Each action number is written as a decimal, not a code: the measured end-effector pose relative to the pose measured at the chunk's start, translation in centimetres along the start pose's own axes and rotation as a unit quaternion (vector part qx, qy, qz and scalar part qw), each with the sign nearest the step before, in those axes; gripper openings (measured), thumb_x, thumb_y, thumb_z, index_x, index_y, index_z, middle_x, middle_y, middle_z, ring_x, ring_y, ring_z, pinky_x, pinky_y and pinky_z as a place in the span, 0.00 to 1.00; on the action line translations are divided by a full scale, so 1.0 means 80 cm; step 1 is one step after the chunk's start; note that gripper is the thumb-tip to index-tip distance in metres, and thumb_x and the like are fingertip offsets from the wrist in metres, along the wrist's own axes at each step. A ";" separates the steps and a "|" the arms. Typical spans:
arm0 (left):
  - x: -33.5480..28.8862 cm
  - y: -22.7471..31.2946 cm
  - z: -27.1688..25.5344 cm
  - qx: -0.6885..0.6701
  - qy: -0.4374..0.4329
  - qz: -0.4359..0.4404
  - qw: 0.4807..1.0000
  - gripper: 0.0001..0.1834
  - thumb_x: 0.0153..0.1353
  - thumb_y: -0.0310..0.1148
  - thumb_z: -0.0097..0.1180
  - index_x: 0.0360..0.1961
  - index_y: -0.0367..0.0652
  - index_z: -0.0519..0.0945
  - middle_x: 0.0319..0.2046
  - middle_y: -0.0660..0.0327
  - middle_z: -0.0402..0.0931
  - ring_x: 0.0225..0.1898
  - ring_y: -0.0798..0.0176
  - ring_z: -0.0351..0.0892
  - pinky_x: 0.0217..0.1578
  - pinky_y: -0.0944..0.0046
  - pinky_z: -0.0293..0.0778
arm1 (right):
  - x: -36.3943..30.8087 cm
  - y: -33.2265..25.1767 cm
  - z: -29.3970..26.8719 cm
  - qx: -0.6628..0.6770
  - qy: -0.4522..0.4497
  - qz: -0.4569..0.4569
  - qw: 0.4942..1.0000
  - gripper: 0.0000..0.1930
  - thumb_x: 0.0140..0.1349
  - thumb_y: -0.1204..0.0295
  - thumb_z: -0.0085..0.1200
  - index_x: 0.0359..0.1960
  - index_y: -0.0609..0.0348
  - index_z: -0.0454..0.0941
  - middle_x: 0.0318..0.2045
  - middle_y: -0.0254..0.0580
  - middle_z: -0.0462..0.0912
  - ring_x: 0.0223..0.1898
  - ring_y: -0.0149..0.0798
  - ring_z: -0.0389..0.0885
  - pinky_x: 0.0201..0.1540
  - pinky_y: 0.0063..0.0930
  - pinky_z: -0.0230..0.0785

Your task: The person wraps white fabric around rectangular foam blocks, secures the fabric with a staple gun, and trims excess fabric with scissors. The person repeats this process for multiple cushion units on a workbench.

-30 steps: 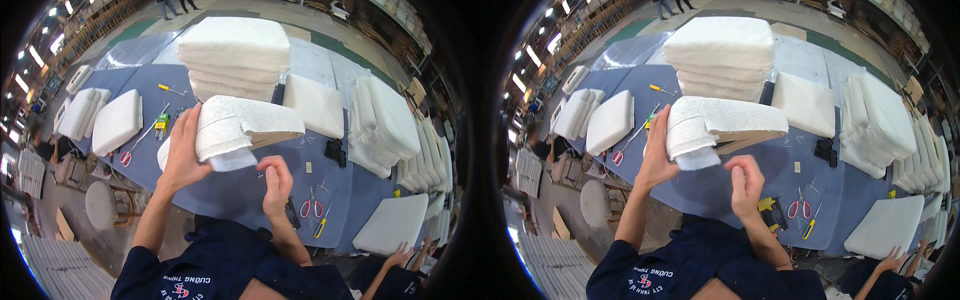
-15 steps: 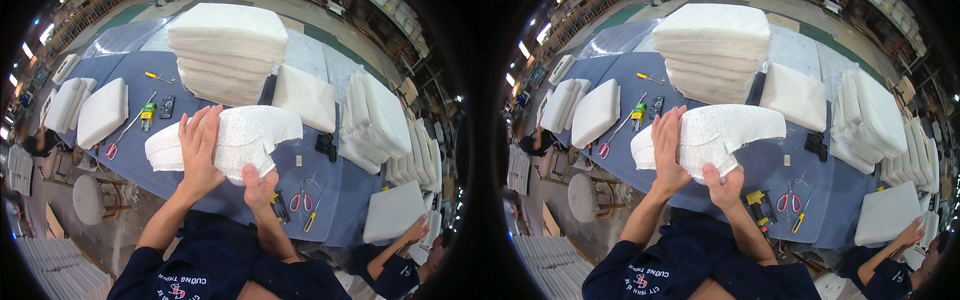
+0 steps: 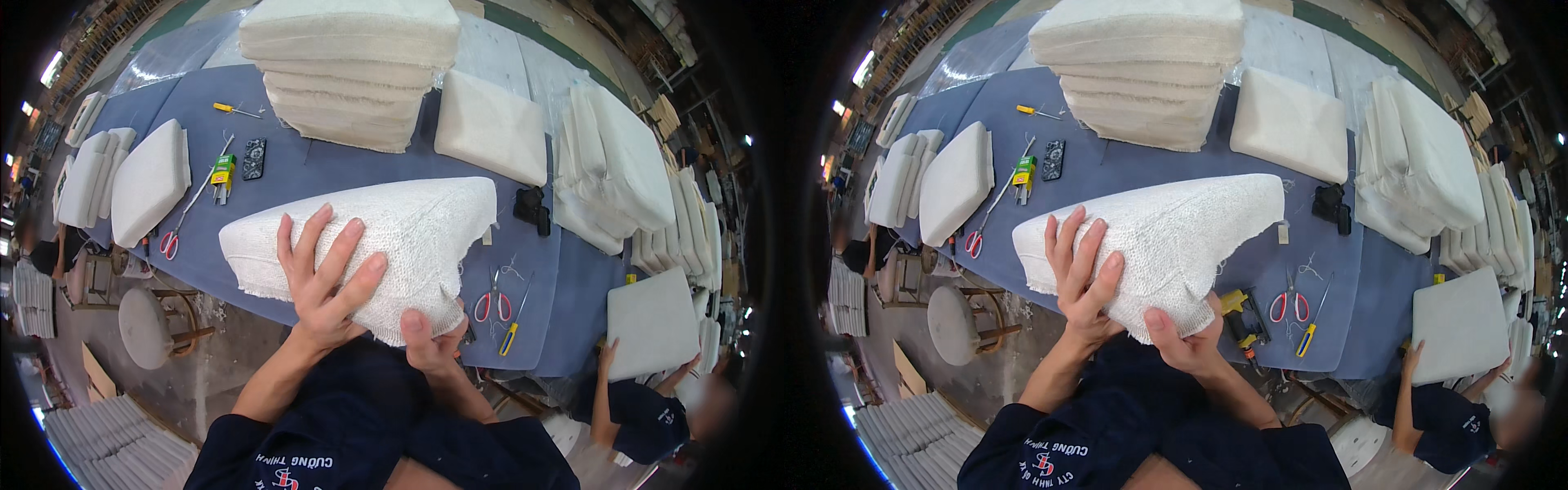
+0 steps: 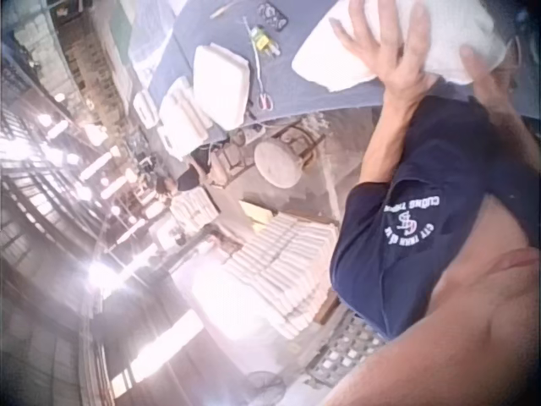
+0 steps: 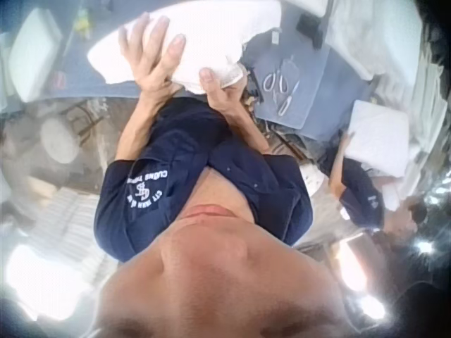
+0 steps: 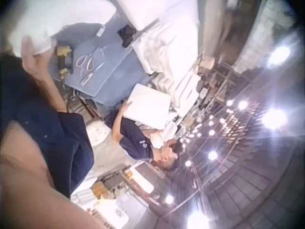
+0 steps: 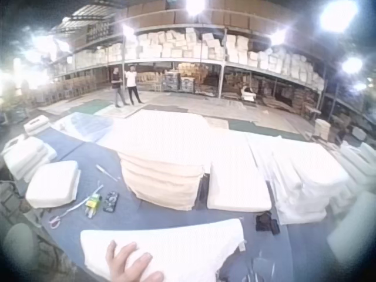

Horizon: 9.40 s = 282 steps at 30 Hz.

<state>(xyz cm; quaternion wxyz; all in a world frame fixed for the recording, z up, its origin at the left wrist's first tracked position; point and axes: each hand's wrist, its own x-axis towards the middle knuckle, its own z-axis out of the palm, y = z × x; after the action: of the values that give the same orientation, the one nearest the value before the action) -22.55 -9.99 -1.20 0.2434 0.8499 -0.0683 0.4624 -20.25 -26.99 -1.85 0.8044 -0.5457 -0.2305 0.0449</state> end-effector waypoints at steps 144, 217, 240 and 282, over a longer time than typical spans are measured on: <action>0.107 -0.036 0.215 0.273 -0.360 0.069 0.890 0.37 0.74 0.57 0.59 0.82 0.80 0.64 0.46 0.52 0.80 0.45 0.43 0.85 0.43 0.37 0.79 | -0.184 0.289 -0.259 -0.707 -0.063 0.294 0.640 0.48 0.60 0.60 0.73 0.80 0.61 0.63 0.51 0.50 0.81 0.59 0.54 0.80 0.60 0.49 0.75; 0.180 -0.228 0.131 0.000 -0.493 -0.045 0.869 0.31 0.85 0.46 0.38 0.84 0.50 0.65 0.72 0.41 0.75 0.73 0.36 0.73 0.75 0.45 0.63 | 0.142 0.188 -0.102 -0.101 0.111 0.106 0.983 0.20 0.67 0.61 0.74 0.53 0.62 0.89 0.41 0.39 0.92 0.39 0.30 0.89 0.44 0.28 0.80; -0.088 -0.306 -0.112 -0.055 -0.247 -0.304 0.918 0.18 0.75 0.47 0.59 0.40 0.46 0.92 0.42 0.53 0.91 0.45 0.43 0.89 0.46 0.44 0.83 | -0.006 0.027 0.002 -0.010 0.019 0.176 0.984 0.20 0.73 0.66 0.61 0.62 0.61 0.76 0.22 0.30 0.73 0.23 0.31 0.70 0.30 0.29 0.65; -0.020 -0.299 -0.183 -0.314 -0.280 0.030 0.907 0.31 0.55 0.16 0.64 0.62 0.43 0.88 0.53 0.52 0.89 0.56 0.45 0.88 0.58 0.51 0.81 | 0.002 0.144 0.218 0.222 -0.081 0.086 0.968 0.24 0.74 0.63 0.52 0.65 0.66 0.72 0.19 0.29 0.66 0.20 0.30 0.64 0.30 0.32 0.60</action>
<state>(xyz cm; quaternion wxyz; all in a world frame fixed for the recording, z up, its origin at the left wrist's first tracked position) -26.30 17.66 -4.22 0.4541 0.8218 -0.3010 0.1669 -25.37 -7.37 -6.97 0.8773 -0.3656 -0.2309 0.2082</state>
